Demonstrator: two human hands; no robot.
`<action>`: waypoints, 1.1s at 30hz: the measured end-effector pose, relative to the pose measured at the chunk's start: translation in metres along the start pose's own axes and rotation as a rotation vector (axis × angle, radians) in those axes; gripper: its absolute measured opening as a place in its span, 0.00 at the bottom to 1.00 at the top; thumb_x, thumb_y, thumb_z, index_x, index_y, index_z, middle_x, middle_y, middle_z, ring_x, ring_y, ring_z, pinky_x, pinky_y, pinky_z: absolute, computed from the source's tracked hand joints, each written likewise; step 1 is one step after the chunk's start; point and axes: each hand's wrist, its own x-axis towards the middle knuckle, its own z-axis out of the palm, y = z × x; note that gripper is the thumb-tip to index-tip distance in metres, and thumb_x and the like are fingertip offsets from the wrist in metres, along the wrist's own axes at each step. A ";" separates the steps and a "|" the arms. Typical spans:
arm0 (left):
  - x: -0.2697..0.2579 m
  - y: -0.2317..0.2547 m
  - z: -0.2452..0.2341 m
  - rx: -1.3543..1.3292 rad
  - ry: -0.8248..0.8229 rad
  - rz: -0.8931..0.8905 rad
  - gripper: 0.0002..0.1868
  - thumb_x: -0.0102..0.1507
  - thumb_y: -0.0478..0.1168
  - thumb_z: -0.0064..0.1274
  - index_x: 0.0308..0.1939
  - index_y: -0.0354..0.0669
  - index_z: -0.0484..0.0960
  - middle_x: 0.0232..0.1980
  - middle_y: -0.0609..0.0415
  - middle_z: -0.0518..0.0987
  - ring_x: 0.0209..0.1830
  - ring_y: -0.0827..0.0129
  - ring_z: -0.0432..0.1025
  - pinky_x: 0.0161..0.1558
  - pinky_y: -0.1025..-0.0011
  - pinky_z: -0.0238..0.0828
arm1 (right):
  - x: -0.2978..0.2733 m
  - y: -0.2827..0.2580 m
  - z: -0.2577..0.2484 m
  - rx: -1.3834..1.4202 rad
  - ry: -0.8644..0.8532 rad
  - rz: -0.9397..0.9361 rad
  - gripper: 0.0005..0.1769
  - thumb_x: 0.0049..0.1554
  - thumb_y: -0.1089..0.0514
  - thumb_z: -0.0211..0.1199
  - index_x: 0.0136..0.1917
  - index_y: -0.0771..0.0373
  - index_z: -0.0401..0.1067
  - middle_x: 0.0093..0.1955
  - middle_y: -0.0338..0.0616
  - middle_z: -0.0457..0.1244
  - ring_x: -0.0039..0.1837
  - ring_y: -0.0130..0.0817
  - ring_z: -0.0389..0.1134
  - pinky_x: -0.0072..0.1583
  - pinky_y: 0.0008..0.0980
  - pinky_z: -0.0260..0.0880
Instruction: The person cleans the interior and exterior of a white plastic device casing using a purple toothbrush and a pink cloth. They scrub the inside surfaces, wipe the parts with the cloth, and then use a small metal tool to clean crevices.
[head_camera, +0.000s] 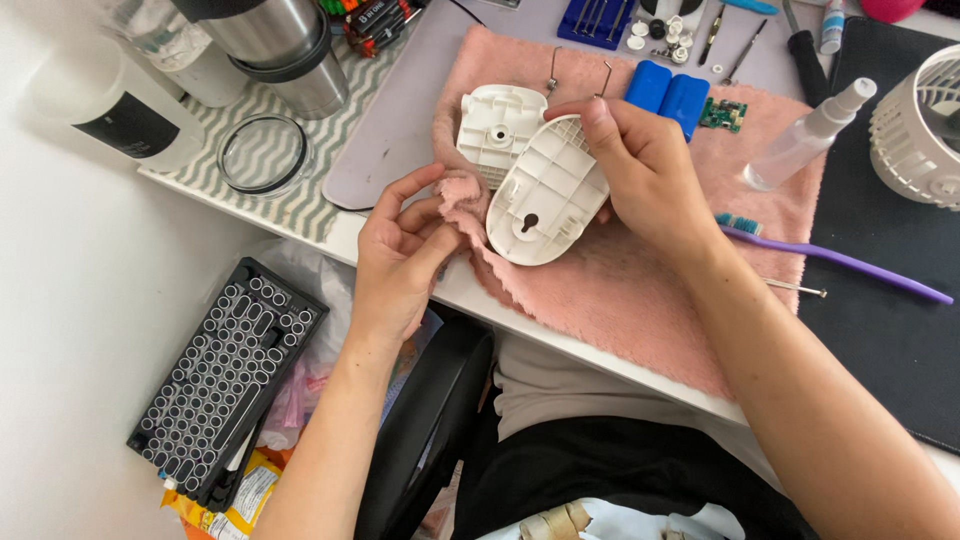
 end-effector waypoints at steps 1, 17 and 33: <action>-0.001 0.003 0.000 0.004 -0.024 -0.016 0.28 0.62 0.23 0.55 0.66 0.37 0.72 0.49 0.45 0.83 0.46 0.70 0.79 0.55 0.73 0.78 | -0.001 -0.003 0.000 -0.053 -0.026 0.021 0.24 0.71 0.47 0.42 0.61 0.62 0.75 0.28 0.32 0.57 0.26 0.22 0.59 0.25 0.21 0.62; -0.009 0.011 0.019 0.277 -0.006 -0.004 0.41 0.54 0.23 0.65 0.70 0.39 0.67 0.39 0.45 0.83 0.38 0.70 0.80 0.45 0.74 0.84 | -0.010 -0.011 0.016 -0.107 0.042 -0.225 0.17 0.72 0.52 0.51 0.59 0.57 0.80 0.21 0.37 0.48 0.31 0.22 0.50 0.34 0.24 0.55; -0.010 0.013 0.023 0.351 -0.080 0.002 0.45 0.55 0.20 0.59 0.76 0.45 0.64 0.36 0.50 0.81 0.37 0.73 0.76 0.44 0.75 0.83 | -0.009 -0.008 0.028 -0.130 0.107 -0.365 0.14 0.72 0.56 0.52 0.56 0.57 0.80 0.20 0.36 0.47 0.28 0.26 0.49 0.37 0.24 0.56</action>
